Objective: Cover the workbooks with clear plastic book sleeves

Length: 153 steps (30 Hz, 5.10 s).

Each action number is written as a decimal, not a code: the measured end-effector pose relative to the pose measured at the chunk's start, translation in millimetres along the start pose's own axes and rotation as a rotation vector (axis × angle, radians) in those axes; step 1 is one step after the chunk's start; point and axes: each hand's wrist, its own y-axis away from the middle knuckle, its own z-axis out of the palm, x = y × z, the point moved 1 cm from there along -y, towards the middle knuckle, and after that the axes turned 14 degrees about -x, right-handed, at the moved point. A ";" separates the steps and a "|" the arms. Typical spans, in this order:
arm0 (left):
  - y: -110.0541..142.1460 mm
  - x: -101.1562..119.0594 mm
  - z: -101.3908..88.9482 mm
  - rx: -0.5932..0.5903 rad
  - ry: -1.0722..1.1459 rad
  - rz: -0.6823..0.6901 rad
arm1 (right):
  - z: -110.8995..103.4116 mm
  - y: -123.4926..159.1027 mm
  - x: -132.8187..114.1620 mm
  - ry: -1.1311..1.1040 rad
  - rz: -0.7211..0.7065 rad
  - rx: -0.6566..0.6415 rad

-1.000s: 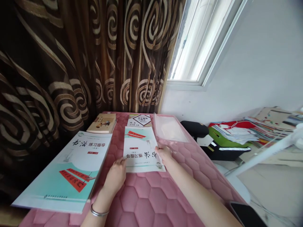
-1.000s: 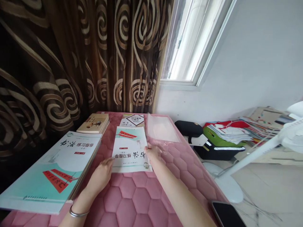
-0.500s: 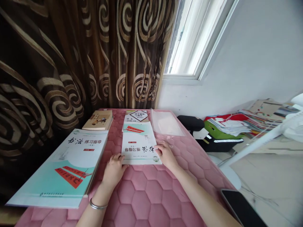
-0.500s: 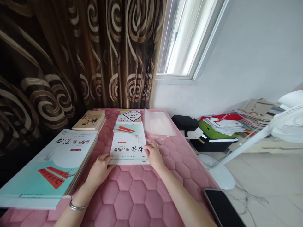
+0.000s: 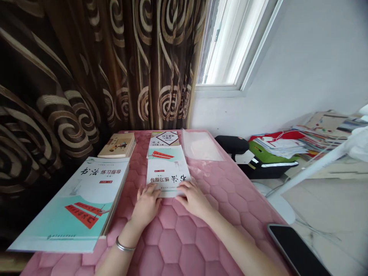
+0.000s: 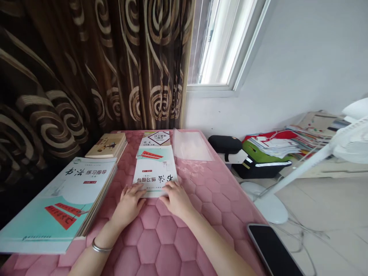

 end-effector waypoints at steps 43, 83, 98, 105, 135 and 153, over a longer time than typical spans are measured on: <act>-3.5 4.7 -4.8 -0.032 0.036 0.010 | -7.8 5.3 7.9 -0.019 0.103 0.000; -11.0 10.1 1.9 0.019 0.051 0.129 | 2.2 -5.0 -3.9 0.026 -0.054 0.007; -3.9 -37.0 -2.3 0.025 0.120 0.023 | -14.8 8.9 32.9 -0.067 -0.045 -0.096; -2.5 -60.6 -3.5 -0.031 0.250 0.013 | -23.9 17.6 54.9 -0.187 -0.021 -0.138; 8.3 -46.2 -16.2 0.060 -0.106 -0.244 | 4.0 37.0 -44.3 -0.727 0.151 -0.520; -2.2 -70.0 11.6 0.226 -0.039 -0.234 | 62.3 55.9 -49.7 0.749 -0.257 0.040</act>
